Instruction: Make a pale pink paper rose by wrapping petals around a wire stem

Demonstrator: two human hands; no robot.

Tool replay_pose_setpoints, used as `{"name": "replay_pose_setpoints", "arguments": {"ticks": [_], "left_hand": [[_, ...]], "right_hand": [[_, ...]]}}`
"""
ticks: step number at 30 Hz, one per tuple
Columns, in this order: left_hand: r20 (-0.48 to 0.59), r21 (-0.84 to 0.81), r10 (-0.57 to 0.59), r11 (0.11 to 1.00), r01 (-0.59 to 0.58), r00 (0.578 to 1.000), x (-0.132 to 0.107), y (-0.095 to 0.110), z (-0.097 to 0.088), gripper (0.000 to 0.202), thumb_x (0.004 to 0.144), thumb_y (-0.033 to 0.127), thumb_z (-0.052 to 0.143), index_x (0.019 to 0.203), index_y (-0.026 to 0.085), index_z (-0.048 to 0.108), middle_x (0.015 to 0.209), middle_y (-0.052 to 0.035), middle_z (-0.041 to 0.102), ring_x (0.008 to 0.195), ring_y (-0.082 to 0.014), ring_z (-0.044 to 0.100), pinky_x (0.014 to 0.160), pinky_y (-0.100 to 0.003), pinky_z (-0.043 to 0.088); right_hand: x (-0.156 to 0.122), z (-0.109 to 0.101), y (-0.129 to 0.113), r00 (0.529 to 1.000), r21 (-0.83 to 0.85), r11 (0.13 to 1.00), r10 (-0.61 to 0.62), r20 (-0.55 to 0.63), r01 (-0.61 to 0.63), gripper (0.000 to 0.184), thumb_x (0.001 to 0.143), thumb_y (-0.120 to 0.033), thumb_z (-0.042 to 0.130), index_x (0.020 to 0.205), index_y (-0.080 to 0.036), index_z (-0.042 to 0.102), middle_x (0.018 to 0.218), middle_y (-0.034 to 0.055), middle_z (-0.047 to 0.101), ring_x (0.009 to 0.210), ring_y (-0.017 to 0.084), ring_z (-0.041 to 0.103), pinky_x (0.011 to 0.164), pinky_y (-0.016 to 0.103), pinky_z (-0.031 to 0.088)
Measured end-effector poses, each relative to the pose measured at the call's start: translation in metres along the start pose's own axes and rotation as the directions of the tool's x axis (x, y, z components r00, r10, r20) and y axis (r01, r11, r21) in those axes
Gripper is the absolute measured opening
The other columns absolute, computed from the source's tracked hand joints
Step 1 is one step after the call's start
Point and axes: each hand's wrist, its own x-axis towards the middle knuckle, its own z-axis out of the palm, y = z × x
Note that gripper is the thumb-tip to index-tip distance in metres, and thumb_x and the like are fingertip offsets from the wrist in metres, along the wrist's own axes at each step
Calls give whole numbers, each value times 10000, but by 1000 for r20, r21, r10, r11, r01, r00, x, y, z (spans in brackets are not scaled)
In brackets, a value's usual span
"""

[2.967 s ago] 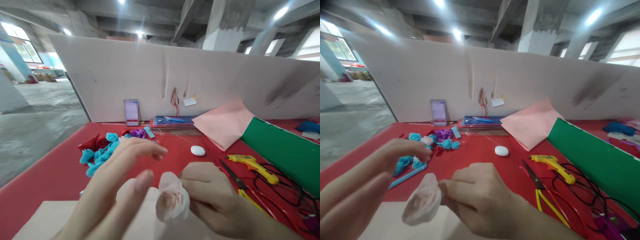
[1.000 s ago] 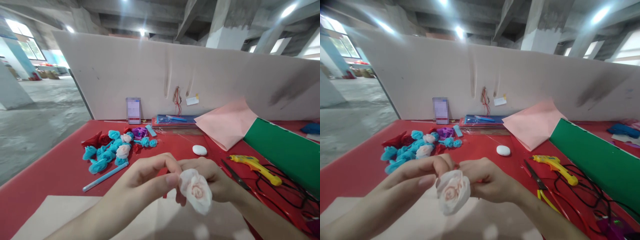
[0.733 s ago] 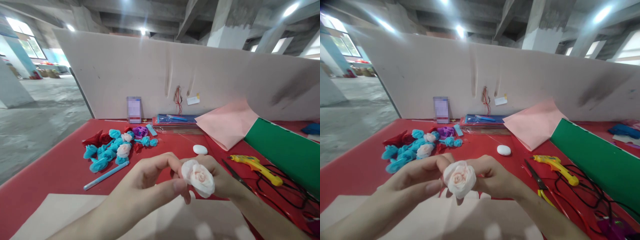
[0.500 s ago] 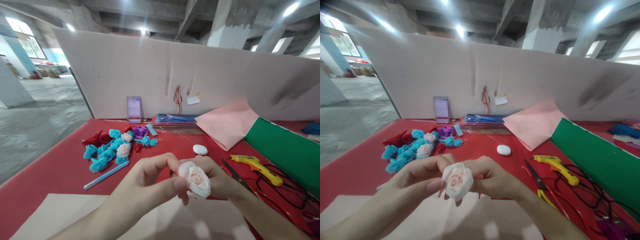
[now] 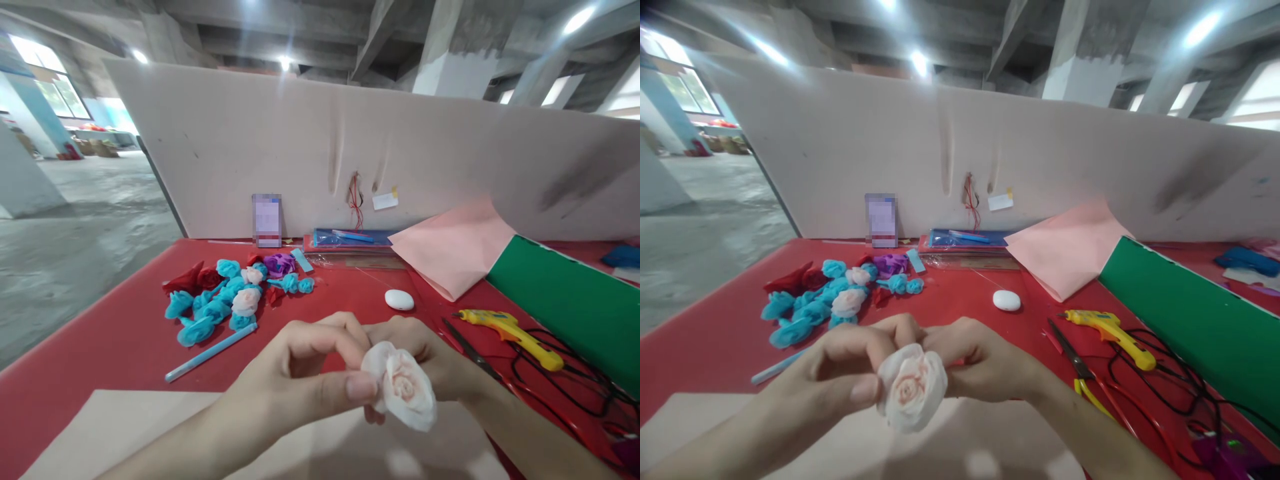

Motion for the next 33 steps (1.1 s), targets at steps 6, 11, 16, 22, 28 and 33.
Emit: {"name": "replay_pose_setpoints", "arguments": {"ticks": [6,11,16,22,28,33], "left_hand": [[-72,186,81,980,-67,994,4,-5,-8,290,886,326,489,645,177,552,714,5,534,694,-128,540,670,-239,440],[-227,433,146,901,-35,963,14,-5,-22,160,877,269,416,769,208,517,759,5,554,821,-174,564,800,-317,431],[-243,786,104,604,133,964,15,15,-41,172,861,293,463,775,207,584,767,15,589,741,-156,541,654,-254,401],[-131,983,14,134,127,991,-6,10,-79,220,847,300,513,707,186,638,710,-2,607,641,-154,536,601,-273,409],[-154,979,123,-117,168,980,-61,-42,-104,228,894,228,390,913,190,614,915,-73,619,824,-225,561,720,-379,464],[-180,959,218,-177,220,959,-84,-63,-106,222,926,282,367,969,227,578,957,-50,609,858,-214,570,751,-347,469]], "right_hand": [[0,1,-1,991,-87,996,-18,-130,7,314,885,-307,532,652,-136,655,675,58,604,658,144,554,598,257,444],[-1,-1,7,955,-61,998,-23,-296,5,250,913,-317,503,820,-181,691,627,5,598,628,119,559,664,261,448],[1,2,11,924,25,998,57,-378,-52,222,913,-307,513,843,-183,683,601,-16,597,572,87,537,636,236,453],[4,12,12,887,186,970,218,-407,-153,234,910,-318,515,792,-164,645,540,-31,588,458,58,519,503,188,420],[8,37,34,815,333,904,398,-420,-270,317,903,-413,481,747,-152,571,478,-35,556,384,62,469,400,174,350],[2,64,68,775,392,845,509,-375,-365,386,866,-481,498,722,-129,570,452,-24,536,371,71,435,403,194,349]]}}
